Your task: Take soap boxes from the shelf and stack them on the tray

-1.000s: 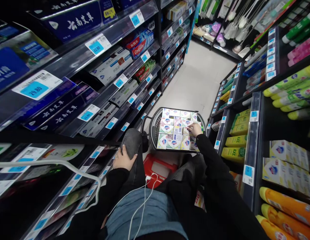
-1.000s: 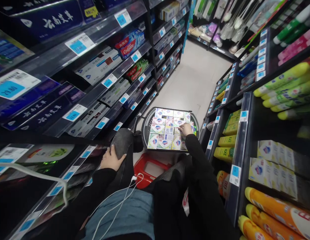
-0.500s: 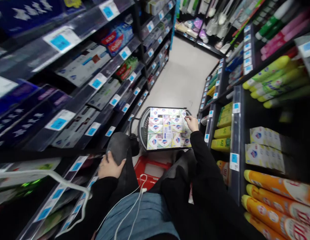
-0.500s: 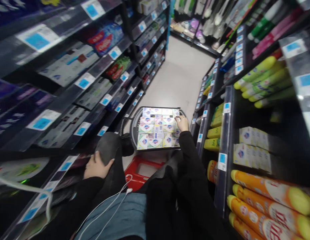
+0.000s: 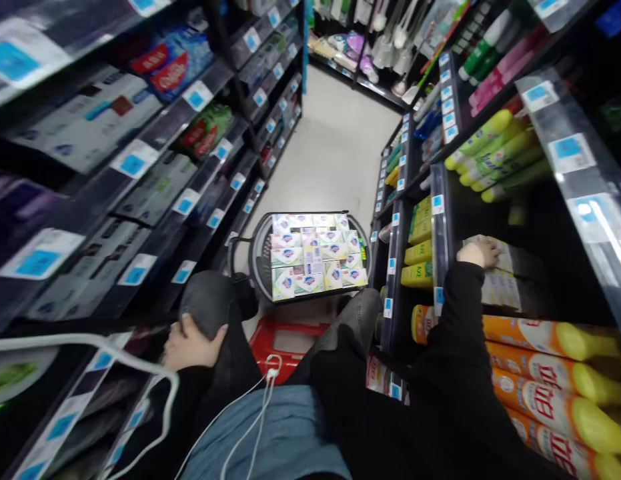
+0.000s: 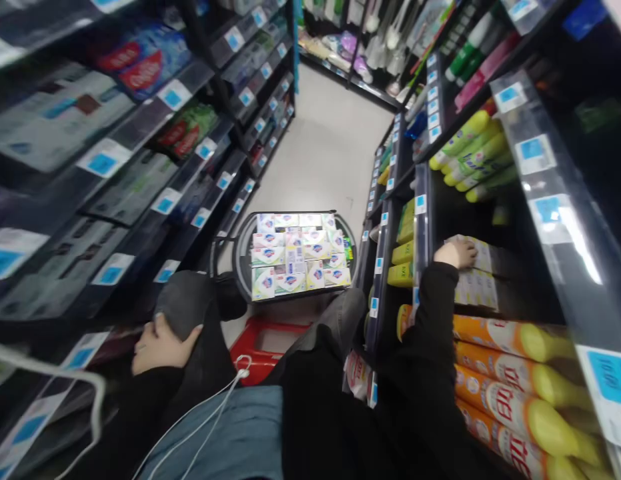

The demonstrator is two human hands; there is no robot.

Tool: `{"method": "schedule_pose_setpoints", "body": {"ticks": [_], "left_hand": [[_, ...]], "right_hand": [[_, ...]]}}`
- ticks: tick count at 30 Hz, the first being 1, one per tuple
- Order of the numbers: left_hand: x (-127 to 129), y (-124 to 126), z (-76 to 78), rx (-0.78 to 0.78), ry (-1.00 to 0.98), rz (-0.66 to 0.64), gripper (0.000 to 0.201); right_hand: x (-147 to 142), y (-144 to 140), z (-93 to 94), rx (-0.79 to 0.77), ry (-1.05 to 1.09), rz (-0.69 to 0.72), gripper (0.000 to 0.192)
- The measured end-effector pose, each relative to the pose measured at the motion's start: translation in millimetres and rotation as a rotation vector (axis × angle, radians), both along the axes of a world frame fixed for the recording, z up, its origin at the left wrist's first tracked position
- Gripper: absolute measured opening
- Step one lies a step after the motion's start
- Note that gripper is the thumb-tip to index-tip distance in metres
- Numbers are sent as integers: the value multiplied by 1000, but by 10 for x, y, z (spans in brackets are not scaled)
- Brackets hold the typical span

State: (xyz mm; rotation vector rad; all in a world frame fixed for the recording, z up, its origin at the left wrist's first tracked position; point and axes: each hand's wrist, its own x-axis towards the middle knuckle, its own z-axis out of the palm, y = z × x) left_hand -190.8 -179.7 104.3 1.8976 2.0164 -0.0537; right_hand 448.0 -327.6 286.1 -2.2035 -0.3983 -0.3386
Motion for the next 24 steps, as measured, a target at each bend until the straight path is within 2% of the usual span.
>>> {"method": "schedule_pose_setpoints", "body": {"ticks": [2, 4, 6, 8, 10, 12, 14, 16, 18, 20, 22, 24], "left_hand": [[40, -9, 78, -29, 41, -8, 93], [59, -13, 115, -49, 71, 6, 91], [56, -19, 118, -56, 84, 28, 90], [40, -27, 104, -53, 84, 32, 90], [26, -33, 89, -49, 82, 27, 90], [20, -31, 82, -45, 80, 22, 90], [23, -24, 88, -50, 76, 25, 90], [30, -16, 102, -61, 71, 33, 91], [35, -11, 120, -69, 66, 43, 91], [35, -11, 135, -72, 58, 38, 91], [29, -13, 138, -74, 50, 20, 92], [23, -14, 125, -70, 56, 12, 91]], "right_hand": [[-30, 39, -107, 42, -144, -101, 6], [-116, 78, -124, 86, -203, -62, 5], [-233, 94, -36, 47, -215, -78, 6], [-368, 90, 125, -69, -232, -89, 12], [-525, 93, 299, -127, -212, 41, 27], [-723, 126, 429, -7, -32, 323, 39], [-970, 200, 494, 244, 288, 614, 48], [-1241, 308, 511, 478, 635, 806, 50], [-1488, 429, 512, 635, 930, 909, 49], [-1668, 533, 510, 746, 1130, 969, 51], [-1754, 599, 487, 791, 1178, 981, 50], [-1737, 636, 402, 759, 1118, 941, 44]]}}
